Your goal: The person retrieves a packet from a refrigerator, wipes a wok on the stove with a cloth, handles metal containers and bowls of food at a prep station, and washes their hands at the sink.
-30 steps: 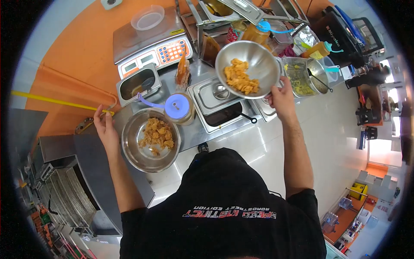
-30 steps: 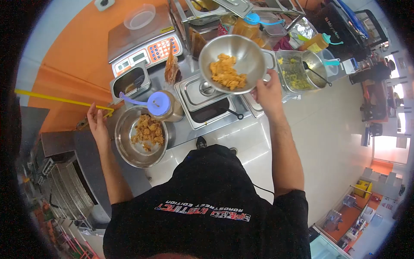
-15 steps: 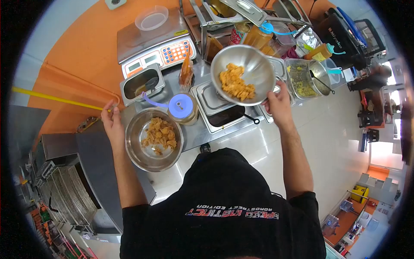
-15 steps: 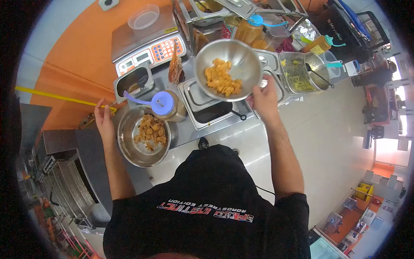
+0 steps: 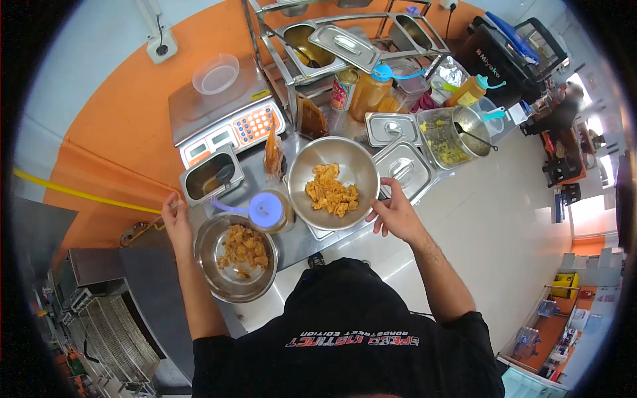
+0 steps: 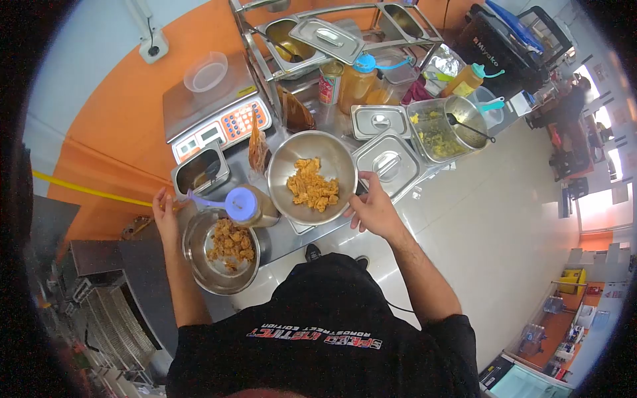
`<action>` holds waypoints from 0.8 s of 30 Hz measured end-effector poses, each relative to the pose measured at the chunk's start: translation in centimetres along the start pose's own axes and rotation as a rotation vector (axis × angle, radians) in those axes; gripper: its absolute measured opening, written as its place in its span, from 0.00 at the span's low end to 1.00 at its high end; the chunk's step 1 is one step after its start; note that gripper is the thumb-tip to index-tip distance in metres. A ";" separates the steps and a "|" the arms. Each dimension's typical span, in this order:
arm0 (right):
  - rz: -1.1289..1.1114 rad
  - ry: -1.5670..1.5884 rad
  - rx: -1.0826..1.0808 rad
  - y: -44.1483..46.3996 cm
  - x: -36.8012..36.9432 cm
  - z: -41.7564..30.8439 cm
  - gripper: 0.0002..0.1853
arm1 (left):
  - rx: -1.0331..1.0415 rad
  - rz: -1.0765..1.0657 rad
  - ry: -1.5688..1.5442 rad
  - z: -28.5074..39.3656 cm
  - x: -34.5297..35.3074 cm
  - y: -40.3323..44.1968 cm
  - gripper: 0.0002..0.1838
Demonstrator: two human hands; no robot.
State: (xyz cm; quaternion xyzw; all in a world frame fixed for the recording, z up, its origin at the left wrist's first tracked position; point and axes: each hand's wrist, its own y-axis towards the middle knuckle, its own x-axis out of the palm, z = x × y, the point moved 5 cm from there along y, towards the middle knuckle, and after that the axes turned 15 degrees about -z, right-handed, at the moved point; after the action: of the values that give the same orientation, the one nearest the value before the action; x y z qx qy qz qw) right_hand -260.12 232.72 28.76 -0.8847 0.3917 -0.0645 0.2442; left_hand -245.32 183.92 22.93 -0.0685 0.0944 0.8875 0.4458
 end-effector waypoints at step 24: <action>0.112 -0.437 0.063 1.4 -2.1 -3.4 0.29 | -0.117 -0.142 -0.023 -4.7 -0.2 2.0 0.18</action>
State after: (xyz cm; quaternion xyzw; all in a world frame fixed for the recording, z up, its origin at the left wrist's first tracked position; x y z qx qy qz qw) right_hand -263.53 232.17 31.19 -0.8465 0.3758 0.1303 0.3539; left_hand -246.68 181.51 18.56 -0.0904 0.0322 0.8584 0.5039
